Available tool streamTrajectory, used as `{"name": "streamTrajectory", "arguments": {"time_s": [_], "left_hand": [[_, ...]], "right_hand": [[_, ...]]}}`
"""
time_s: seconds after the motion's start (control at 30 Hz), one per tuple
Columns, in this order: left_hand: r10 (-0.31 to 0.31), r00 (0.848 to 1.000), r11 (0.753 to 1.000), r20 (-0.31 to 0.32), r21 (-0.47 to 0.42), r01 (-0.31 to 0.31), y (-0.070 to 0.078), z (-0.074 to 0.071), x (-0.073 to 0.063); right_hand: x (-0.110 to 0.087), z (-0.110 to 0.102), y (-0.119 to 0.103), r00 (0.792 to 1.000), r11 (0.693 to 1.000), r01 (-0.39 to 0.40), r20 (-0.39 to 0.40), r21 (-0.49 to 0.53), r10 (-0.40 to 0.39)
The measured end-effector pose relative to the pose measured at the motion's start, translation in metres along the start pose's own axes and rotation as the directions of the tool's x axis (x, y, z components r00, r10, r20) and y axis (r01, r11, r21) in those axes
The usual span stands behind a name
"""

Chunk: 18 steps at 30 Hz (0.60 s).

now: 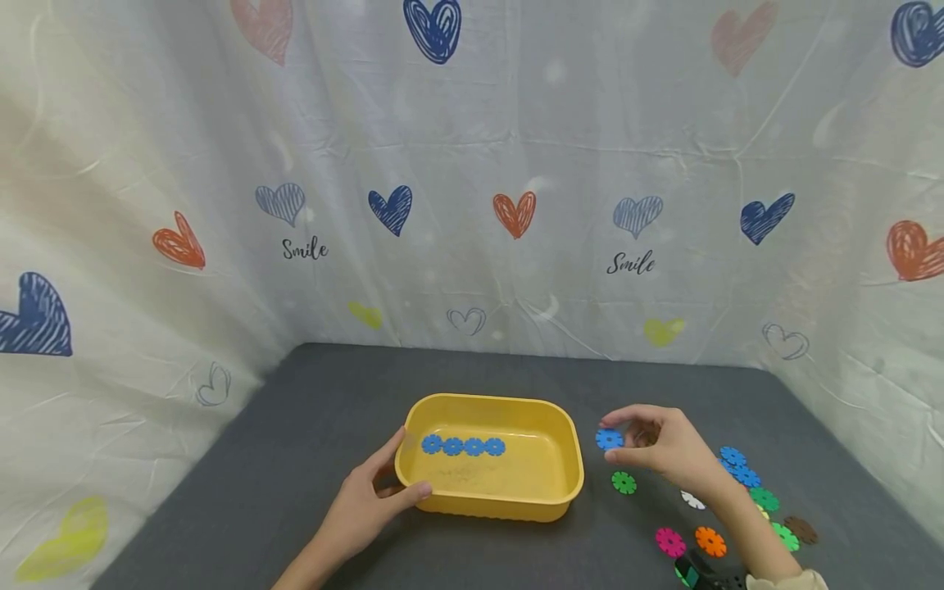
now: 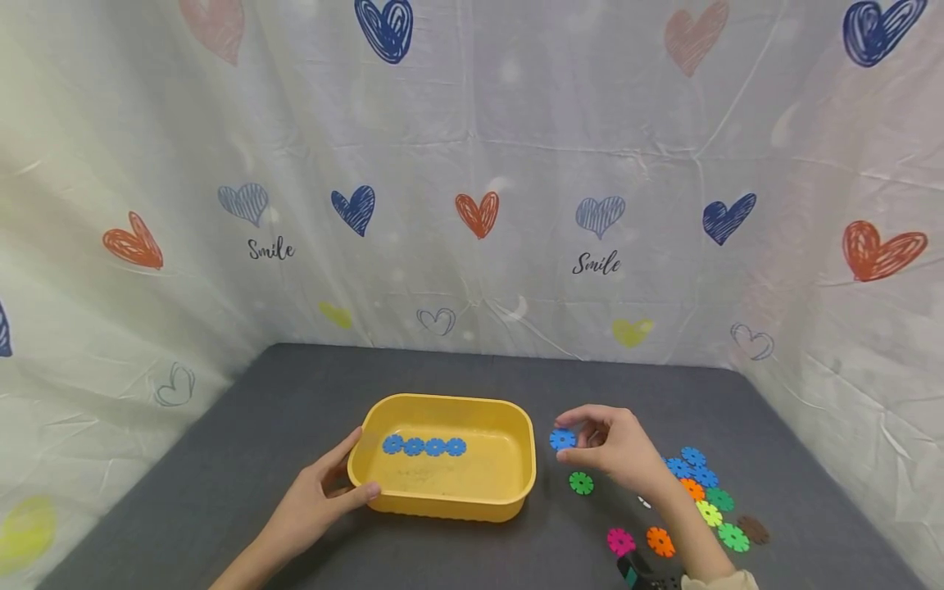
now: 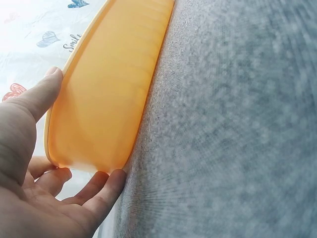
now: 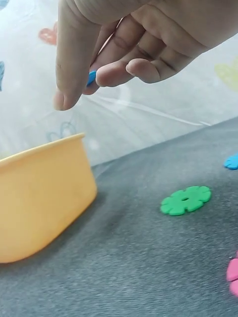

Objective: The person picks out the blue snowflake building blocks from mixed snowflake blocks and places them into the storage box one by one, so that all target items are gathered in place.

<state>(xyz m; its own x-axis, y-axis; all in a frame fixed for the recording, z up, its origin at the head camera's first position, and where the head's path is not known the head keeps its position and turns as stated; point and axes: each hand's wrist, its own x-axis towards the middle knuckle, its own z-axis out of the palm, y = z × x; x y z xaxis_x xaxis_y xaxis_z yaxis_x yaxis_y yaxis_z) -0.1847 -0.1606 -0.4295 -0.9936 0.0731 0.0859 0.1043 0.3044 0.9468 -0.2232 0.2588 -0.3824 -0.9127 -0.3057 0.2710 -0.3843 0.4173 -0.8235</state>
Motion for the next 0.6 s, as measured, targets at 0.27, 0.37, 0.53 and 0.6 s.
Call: {"name": "streamTrajectory", "arguments": {"time_s": [0.27,0.37,0.53,0.6], "left_hand": [[0.011,1.000,0.999,0.022,-0.044,-0.010,-0.002,0.000,-0.001],[0.009,1.000,0.998,0.022,-0.054,-0.007,-0.002,0.000,-0.001],[0.009,1.000,0.998,0.021,-0.059,-0.008,-0.003,0.000,-0.001],[0.013,1.000,0.998,0.019,-0.059,-0.012,-0.002,-0.001,0.000]], "right_hand": [[-0.001,0.005,-0.005,1.000,1.000,0.005,-0.018,0.022,-0.005],[-0.001,0.007,-0.008,1.000,1.000,-0.001,-0.031,0.028,0.002],[0.001,0.015,-0.013,0.997,1.000,-0.024,-0.068,-0.020,0.022],[0.002,0.020,-0.016,0.996,0.999,-0.033,-0.084,-0.043,0.029]]}}
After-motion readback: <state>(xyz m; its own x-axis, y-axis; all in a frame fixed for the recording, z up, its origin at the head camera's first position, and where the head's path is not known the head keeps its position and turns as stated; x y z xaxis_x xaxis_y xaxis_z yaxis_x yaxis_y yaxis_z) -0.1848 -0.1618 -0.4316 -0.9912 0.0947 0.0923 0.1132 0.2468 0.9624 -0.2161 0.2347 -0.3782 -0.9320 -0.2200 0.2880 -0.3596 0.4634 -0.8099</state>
